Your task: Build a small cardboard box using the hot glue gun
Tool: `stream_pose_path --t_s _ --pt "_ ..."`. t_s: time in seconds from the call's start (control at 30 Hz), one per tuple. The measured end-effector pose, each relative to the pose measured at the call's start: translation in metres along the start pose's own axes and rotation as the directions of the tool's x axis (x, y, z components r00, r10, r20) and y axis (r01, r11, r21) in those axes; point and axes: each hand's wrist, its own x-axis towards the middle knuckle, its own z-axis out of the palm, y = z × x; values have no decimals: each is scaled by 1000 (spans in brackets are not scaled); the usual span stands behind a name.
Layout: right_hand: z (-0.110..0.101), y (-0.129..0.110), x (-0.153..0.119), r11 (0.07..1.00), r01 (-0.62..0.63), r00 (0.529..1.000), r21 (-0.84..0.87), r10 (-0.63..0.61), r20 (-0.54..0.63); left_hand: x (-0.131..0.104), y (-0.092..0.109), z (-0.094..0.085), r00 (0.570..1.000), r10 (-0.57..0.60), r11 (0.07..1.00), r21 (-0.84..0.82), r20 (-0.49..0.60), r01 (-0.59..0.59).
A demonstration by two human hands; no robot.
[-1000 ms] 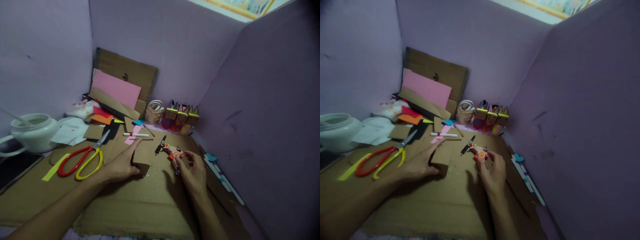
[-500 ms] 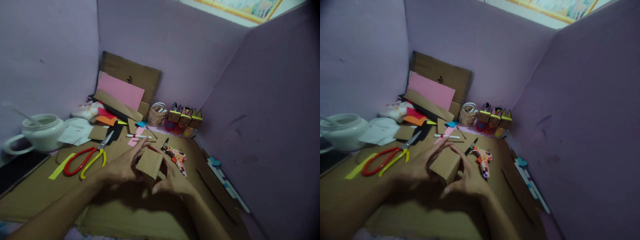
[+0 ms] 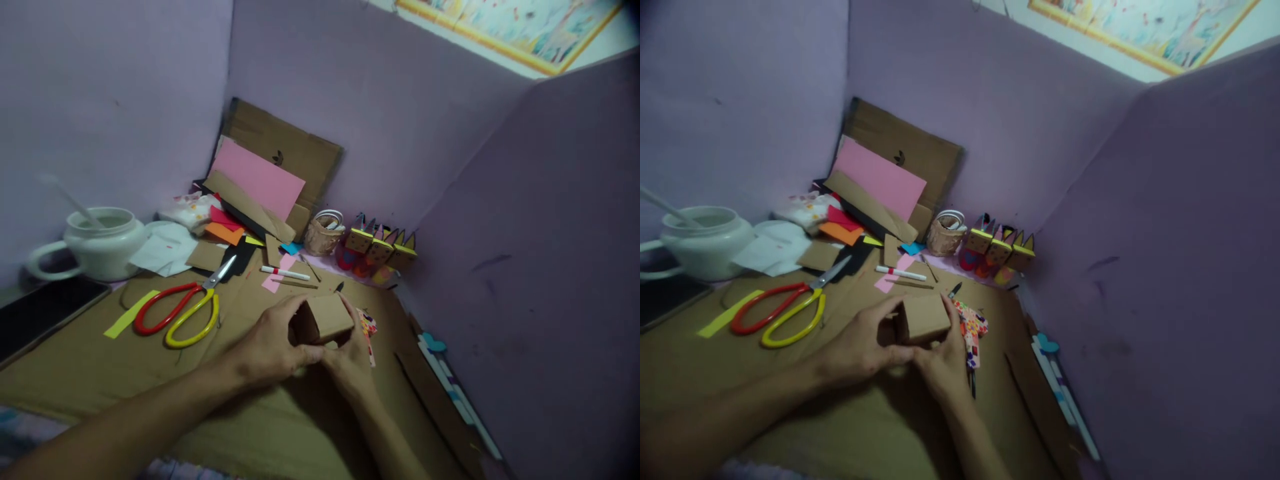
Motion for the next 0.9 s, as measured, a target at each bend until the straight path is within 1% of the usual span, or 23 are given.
stream_pose_path --t_s 0.13,0.2,0.27,0.33,0.4,0.47,0.53,0.6,0.67,0.73,0.77,0.83,0.9 --pt "-9 3 -1 998 -45 986 41 38 160 1 2 -9 999 -29 998 48 -31 31" --pt "-16 5 2 993 -44 981 110 22 192 0 4 -13 1000 -3 996 91 -30 6" --pt "-22 6 5 982 -58 980 178 23 196 0 5 -13 999 50 986 159 -9 -48" --pt "-25 5 6 967 -133 976 217 90 197 -1 5 -11 992 118 967 223 32 -122" --pt "-26 3 5 945 -240 954 223 187 233 -2 4 -8 978 194 946 250 79 -208" --pt "-24 0 4 924 -305 928 232 233 289 -3 5 -7 959 260 932 230 111 -280" --pt "-23 -3 3 915 -300 926 270 211 314 -4 6 -8 945 302 927 192 129 -322" --pt "-22 -5 4 918 -242 953 313 164 255 -5 8 -11 941 315 927 172 128 -334" --pt "-22 -4 6 933 -172 979 317 125 163 -6 8 -14 949 307 934 169 75 -315" --pt "-24 -3 7 952 -126 990 279 102 98 -6 7 -16 955 295 941 184 -33 -285" --pt "-25 -2 8 960 -112 993 256 95 76 -5 6 -16 954 282 946 197 -107 -258" --pt "-27 -1 8 969 -98 994 228 86 60 -2 4 -17 936 233 960 216 -263 -178" --pt "-29 -2 8 962 -106 992 253 85 95 2 3 -21 909 150 977 201 -389 -76"
